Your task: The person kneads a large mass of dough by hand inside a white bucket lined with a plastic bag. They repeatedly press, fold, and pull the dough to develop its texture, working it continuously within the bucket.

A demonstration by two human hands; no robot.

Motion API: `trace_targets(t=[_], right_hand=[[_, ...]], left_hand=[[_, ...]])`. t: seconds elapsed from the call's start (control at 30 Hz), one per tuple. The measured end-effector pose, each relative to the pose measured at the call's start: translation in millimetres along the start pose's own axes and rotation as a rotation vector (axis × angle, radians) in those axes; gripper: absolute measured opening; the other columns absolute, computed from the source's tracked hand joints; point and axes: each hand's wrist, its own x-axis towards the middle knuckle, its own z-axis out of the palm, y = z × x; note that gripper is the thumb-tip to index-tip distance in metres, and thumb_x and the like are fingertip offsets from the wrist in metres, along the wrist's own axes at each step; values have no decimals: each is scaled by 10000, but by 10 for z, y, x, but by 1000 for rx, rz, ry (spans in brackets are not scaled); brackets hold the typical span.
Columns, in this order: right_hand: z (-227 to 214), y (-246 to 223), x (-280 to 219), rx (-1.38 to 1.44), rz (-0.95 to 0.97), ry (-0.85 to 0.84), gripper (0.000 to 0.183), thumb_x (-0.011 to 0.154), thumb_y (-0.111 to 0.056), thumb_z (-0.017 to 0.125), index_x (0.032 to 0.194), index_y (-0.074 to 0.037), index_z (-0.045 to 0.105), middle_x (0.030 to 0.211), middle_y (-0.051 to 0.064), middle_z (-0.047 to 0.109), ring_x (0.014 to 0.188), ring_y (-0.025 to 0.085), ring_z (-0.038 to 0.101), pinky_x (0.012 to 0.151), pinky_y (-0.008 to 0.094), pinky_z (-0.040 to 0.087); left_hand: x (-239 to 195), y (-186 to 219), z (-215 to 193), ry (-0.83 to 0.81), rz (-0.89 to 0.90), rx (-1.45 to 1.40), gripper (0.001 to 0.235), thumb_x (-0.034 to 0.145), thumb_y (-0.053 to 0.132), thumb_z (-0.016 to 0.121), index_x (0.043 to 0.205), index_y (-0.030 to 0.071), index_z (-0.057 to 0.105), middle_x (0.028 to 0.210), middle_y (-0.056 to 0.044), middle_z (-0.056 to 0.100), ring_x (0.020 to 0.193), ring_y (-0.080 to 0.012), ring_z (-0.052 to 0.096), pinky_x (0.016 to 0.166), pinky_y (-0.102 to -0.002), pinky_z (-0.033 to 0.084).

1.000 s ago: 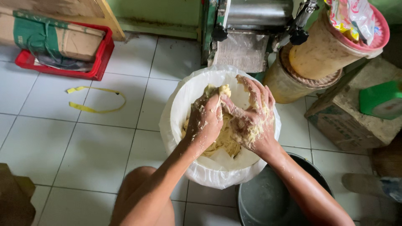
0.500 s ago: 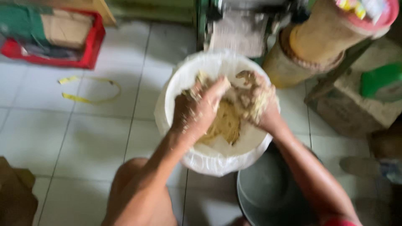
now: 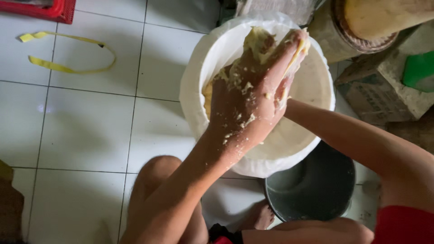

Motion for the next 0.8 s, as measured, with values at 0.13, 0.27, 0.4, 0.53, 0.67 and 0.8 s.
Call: trace_targets(t=[0.13, 0.27, 0.4, 0.53, 0.67, 0.8], right_hand=[[10, -27, 146, -24, -2, -39, 514, 832, -235, 733, 1290, -17, 648, 1372, 193, 600, 1291, 411, 540, 1077, 516, 421], [-21, 32, 194, -32, 2, -61, 519, 836, -234, 734, 1298, -18, 643, 1380, 194, 593, 1298, 410, 534, 1081, 518, 416], [-86, 80, 138, -34, 3, -79, 523, 840, -234, 735, 1306, -18, 638, 1387, 196, 585, 1305, 410, 527, 1086, 520, 411], [-122, 72, 48, -31, 15, -88, 527, 844, -233, 736, 1314, -18, 634, 1395, 198, 578, 1312, 410, 520, 1090, 522, 406], [-137, 79, 0, -21, 14, -95, 531, 848, -233, 737, 1322, -18, 629, 1402, 199, 570, 1319, 410, 514, 1095, 525, 400], [-162, 113, -37, -29, 21, -98, 536, 852, -232, 737, 1329, -18, 624, 1410, 201, 563, 1326, 410, 507, 1099, 527, 395]], left_hand=[[36, -147, -114, 8, -61, 27, 394, 1100, 153, 640, 1467, 166, 499, 1195, -46, 717, 957, -225, 727, 854, -347, 576], [61, -257, -177, 37, -66, 7, 389, 1100, 164, 654, 1454, 153, 493, 1134, -71, 718, 908, -227, 717, 833, -344, 570], [90, -257, -142, 100, -57, 5, 389, 1118, 161, 647, 1460, 172, 462, 1168, -64, 713, 922, -197, 713, 841, -318, 570], [46, -240, -119, 104, -38, 45, 411, 1115, 170, 634, 1478, 191, 443, 1209, -29, 710, 946, -165, 722, 866, -303, 572], [-19, -258, -119, 52, -54, 68, 419, 1124, 196, 654, 1491, 188, 454, 1209, -13, 721, 927, -158, 731, 867, -311, 578], [-31, -282, -69, 65, -50, 59, 444, 1098, 167, 633, 1494, 190, 435, 1240, -8, 713, 945, -156, 732, 873, -303, 583]])
